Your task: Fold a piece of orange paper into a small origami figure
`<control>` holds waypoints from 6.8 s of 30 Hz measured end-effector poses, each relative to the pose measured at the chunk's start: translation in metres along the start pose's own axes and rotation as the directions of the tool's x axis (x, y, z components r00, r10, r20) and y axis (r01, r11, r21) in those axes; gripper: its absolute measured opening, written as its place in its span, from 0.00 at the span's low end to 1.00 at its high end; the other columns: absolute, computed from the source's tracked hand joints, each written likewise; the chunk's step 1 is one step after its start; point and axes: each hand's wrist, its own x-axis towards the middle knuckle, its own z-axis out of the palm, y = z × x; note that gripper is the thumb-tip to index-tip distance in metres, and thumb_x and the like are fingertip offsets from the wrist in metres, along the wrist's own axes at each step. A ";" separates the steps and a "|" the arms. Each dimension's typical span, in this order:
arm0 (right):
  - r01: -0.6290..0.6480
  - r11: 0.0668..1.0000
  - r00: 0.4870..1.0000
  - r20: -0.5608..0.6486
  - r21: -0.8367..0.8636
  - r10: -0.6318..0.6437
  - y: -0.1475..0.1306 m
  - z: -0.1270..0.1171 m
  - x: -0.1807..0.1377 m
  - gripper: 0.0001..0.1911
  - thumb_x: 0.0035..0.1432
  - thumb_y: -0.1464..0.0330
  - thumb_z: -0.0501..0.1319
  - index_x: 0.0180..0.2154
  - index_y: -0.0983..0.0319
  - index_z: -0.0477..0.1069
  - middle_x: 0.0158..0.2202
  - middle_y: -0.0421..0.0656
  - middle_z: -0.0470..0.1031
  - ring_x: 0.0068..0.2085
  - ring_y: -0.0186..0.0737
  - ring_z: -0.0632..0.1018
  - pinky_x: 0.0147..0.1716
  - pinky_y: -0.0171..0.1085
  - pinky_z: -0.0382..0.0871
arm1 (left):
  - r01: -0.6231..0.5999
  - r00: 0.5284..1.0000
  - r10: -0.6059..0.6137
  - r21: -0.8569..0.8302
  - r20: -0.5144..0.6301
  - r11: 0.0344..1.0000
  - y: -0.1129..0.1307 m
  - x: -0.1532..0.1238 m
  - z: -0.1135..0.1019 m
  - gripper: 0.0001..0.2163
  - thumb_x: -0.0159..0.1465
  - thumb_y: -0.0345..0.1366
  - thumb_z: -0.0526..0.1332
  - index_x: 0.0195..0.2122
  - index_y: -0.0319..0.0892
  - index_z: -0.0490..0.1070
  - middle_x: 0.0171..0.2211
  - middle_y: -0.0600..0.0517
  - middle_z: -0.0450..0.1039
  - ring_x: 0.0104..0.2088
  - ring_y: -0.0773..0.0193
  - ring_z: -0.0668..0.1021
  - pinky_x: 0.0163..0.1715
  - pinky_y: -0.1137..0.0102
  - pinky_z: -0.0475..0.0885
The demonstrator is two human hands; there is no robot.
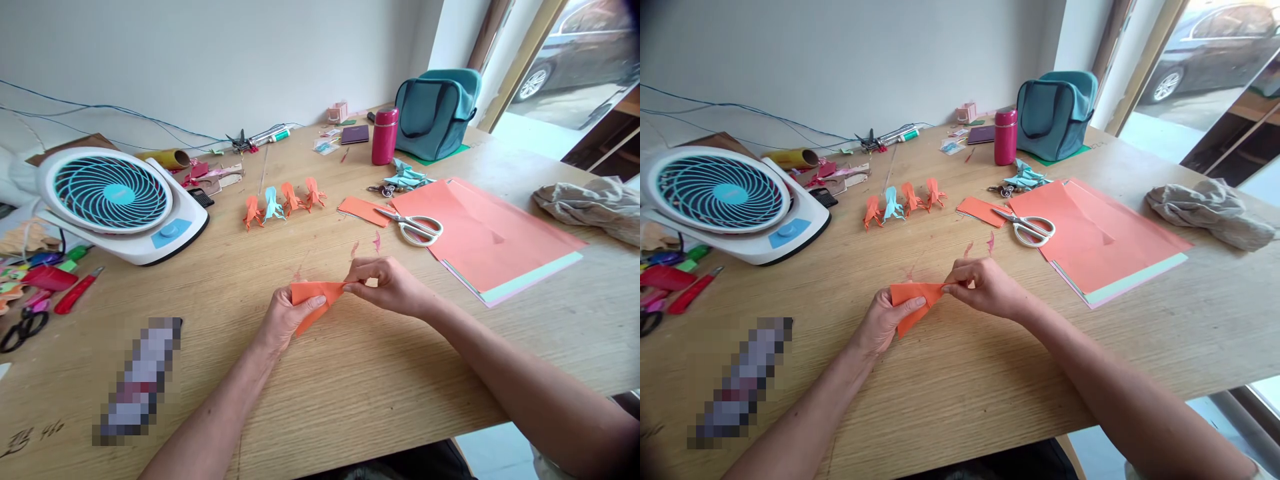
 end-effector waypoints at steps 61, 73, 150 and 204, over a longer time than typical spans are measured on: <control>0.154 0.962 0.987 0.014 0.226 -0.161 0.002 0.010 -0.002 0.10 0.66 0.70 0.60 0.46 0.57 0.77 0.33 0.40 0.68 0.35 0.35 0.71 0.37 0.37 0.67 | 0.559 0.798 -0.459 -0.196 0.390 0.805 0.002 0.002 -0.015 0.22 0.42 0.41 0.80 0.33 0.37 0.75 0.22 0.58 0.66 0.20 0.75 0.68 0.16 0.81 0.68; -0.056 0.950 0.989 -0.110 0.308 0.094 0.007 0.011 0.001 0.17 0.63 0.57 0.62 0.28 0.61 0.71 0.28 0.40 0.68 0.32 0.37 0.68 0.34 0.38 0.63 | 0.377 0.860 -0.320 -0.071 0.399 0.924 0.009 -0.004 -0.011 0.25 0.61 0.56 0.63 0.47 0.40 0.77 0.46 0.40 0.79 0.42 0.52 0.81 0.35 0.66 0.78; -0.317 0.781 0.930 0.012 0.539 0.368 0.018 0.027 -0.001 0.20 0.50 0.50 0.70 0.30 0.61 0.78 0.29 0.42 0.78 0.33 0.39 0.76 0.36 0.39 0.72 | -0.150 0.988 0.145 -0.147 -0.043 0.978 -0.003 0.007 -0.001 0.16 0.51 0.41 0.74 0.36 0.38 0.75 0.30 0.52 0.79 0.27 0.67 0.79 0.22 0.75 0.75; -0.241 0.939 0.967 -0.020 0.245 0.254 0.005 0.034 -0.006 0.10 0.65 0.60 0.60 0.43 0.59 0.73 0.38 0.43 0.77 0.37 0.42 0.74 0.35 0.37 0.66 | -0.264 0.955 0.279 0.141 -0.103 0.954 0.001 -0.003 0.002 0.12 0.62 0.41 0.64 0.27 0.39 0.72 0.21 0.56 0.69 0.20 0.73 0.68 0.22 0.76 0.65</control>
